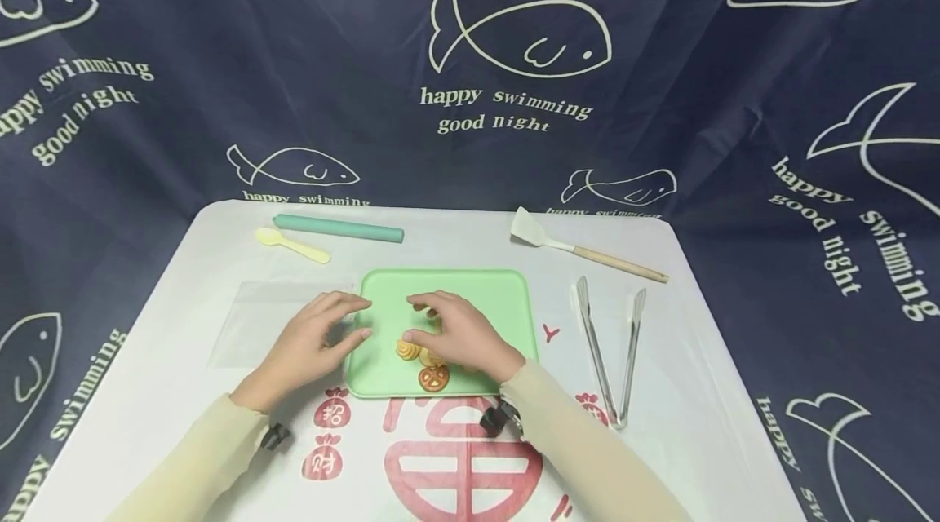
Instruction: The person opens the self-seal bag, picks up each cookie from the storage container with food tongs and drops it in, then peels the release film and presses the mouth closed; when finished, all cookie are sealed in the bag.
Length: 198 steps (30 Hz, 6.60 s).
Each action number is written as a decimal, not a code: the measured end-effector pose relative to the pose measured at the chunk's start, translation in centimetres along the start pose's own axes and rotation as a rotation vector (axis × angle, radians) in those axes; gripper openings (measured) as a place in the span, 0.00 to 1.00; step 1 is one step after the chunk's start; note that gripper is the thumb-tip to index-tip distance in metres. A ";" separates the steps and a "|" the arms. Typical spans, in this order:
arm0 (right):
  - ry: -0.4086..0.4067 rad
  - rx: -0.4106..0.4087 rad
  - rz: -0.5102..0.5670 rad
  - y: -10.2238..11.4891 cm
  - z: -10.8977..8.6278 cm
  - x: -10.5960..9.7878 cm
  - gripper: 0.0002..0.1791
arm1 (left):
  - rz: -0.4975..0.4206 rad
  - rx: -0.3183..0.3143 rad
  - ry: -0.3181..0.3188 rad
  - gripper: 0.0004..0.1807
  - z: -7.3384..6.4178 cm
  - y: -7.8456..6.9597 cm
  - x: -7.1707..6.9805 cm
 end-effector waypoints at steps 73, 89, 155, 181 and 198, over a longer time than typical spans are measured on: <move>0.195 0.071 -0.739 4.9 12.0 9.1 0.14 | 0.058 -0.175 0.093 0.09 -0.2 9.3 -6.1; -0.389 0.241 -0.517 -8.1 -7.1 -10.2 0.34 | 0.071 -0.206 0.099 0.10 -2.7 9.9 -5.4; -0.048 0.086 -0.337 -11.4 -18.9 -10.6 0.33 | 0.030 -0.153 0.091 0.09 -1.6 9.4 -5.0; -0.090 0.071 -0.292 -11.6 -18.5 -10.4 0.30 | 0.008 -0.170 0.087 0.09 -1.5 9.4 -5.1; -0.060 0.111 -0.266 -11.8 -16.6 -9.8 0.30 | 0.007 -0.179 0.090 0.10 -1.7 9.5 -5.1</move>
Point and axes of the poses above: each hand's wrist, its own z-axis towards the middle knuckle, its own x-axis out of the palm, y = z × x, the point moved 7 cm from there along z, towards the middle knuckle, and after that the axes turned 5 degrees about -z, right-handed, at the moved point
